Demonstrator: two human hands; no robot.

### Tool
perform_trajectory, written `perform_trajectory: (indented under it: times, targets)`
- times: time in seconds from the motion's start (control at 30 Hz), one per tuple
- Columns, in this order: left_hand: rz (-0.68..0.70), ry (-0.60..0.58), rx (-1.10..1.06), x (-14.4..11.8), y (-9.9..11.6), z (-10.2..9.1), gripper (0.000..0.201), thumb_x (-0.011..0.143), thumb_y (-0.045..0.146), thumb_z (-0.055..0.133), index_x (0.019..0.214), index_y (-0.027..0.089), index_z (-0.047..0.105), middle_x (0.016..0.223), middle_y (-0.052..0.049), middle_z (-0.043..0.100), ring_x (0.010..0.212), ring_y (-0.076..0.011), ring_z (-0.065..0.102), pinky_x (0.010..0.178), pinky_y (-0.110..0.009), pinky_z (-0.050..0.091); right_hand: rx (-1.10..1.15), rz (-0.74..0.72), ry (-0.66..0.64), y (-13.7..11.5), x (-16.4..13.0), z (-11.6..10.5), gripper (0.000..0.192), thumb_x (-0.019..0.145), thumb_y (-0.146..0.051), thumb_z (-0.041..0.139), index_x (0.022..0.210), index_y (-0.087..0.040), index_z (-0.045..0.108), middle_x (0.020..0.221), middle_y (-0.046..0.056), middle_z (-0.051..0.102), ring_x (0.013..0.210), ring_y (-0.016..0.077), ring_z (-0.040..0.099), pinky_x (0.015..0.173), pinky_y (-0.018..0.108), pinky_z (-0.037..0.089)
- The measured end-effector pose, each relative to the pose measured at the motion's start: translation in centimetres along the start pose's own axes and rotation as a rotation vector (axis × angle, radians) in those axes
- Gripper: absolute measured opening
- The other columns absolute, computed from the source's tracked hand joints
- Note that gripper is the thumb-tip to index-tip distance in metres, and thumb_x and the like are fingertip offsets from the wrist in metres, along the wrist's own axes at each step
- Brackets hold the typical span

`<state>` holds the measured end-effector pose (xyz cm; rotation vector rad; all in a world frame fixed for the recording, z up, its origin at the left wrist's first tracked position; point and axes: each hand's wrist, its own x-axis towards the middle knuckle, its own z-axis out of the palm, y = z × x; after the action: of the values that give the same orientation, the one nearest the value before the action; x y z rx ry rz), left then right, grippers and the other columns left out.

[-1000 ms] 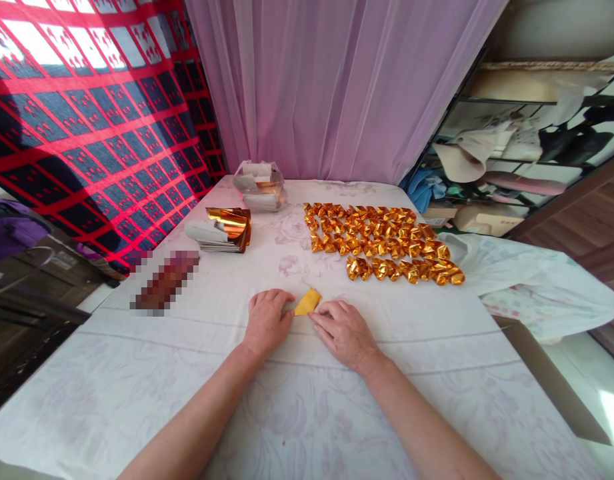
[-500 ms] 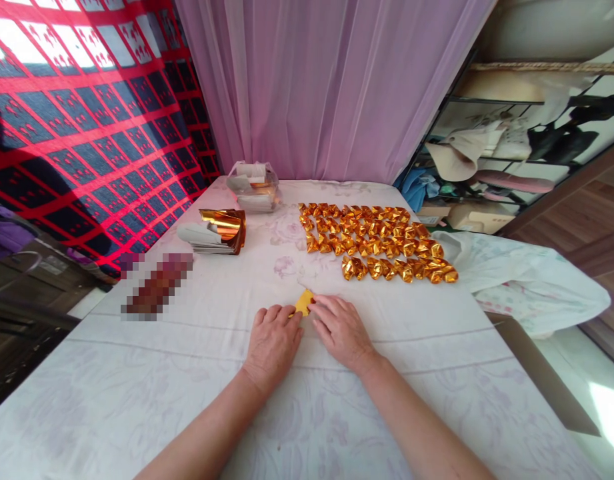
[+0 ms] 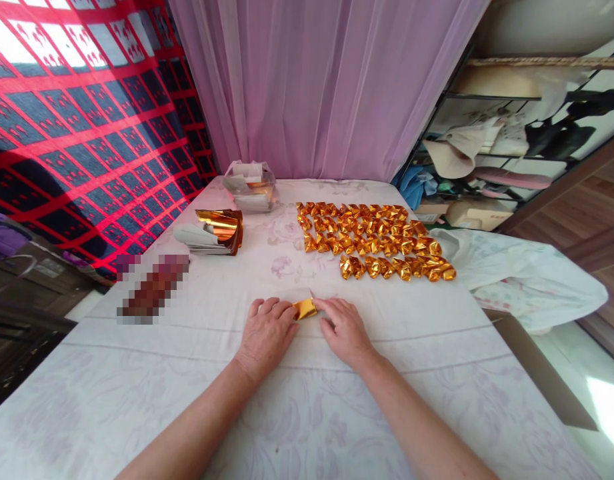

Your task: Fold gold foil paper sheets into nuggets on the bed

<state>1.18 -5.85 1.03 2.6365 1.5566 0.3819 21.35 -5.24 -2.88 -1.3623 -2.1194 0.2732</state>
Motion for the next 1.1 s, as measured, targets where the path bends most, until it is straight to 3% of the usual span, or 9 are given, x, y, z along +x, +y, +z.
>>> perform_trajectory:
  times: [0.23,0.53,0.93,1.1]
  targets:
    - [0.025,0.02,0.024,0.7,-0.2,0.2,0.02,0.089,0.028,0.067,0.11,0.027,0.067,0.112,-0.004,0.07,0.109,-0.0273,0.057,0.098,-0.047,0.033,0.017,-0.062,0.014,-0.3,-0.1,0.1,0.044,0.084,-0.004,0.052,0.12,-0.025,0.065,0.104,0.005,0.069,0.098,0.0217,0.059,0.085,0.037,0.046]
    - [0.146,0.173,0.128,1.3,-1.1,1.3,0.01,0.094,0.029,0.062,0.098,0.025,0.07,0.093,-0.001,0.073,0.091,-0.0218,0.064,0.099,-0.047,0.034,-0.015,-0.128,0.06,-0.3,0.3,0.0,0.034,0.087,-0.008,0.057,0.115,-0.025,0.067,0.097,0.005,0.068,0.092,0.0211,0.057,0.081,0.036,0.045]
    - [0.16,0.146,0.1,1.3,-1.7,1.0,0.017,0.09,0.035,0.067,0.103,0.025,0.069,0.103,-0.002,0.073,0.102,-0.0245,0.063,0.106,-0.053,0.032,-0.249,-0.301,0.09,-1.2,1.3,-0.8,0.015,0.096,-0.022,0.056,0.102,-0.024,0.069,0.104,0.004,0.069,0.1,0.0189,0.056,0.085,0.035,0.04]
    - [0.188,0.2,0.098,0.9,-1.5,1.3,0.014,0.095,0.028,0.059,0.103,0.022,0.068,0.107,-0.006,0.069,0.098,-0.0232,0.063,0.097,-0.047,0.042,-0.241,-0.373,0.074,-1.7,1.2,-0.6,0.018,0.099,-0.02,0.051,0.1,-0.021,0.068,0.098,0.005,0.071,0.094,0.0173,0.059,0.083,0.034,0.04]
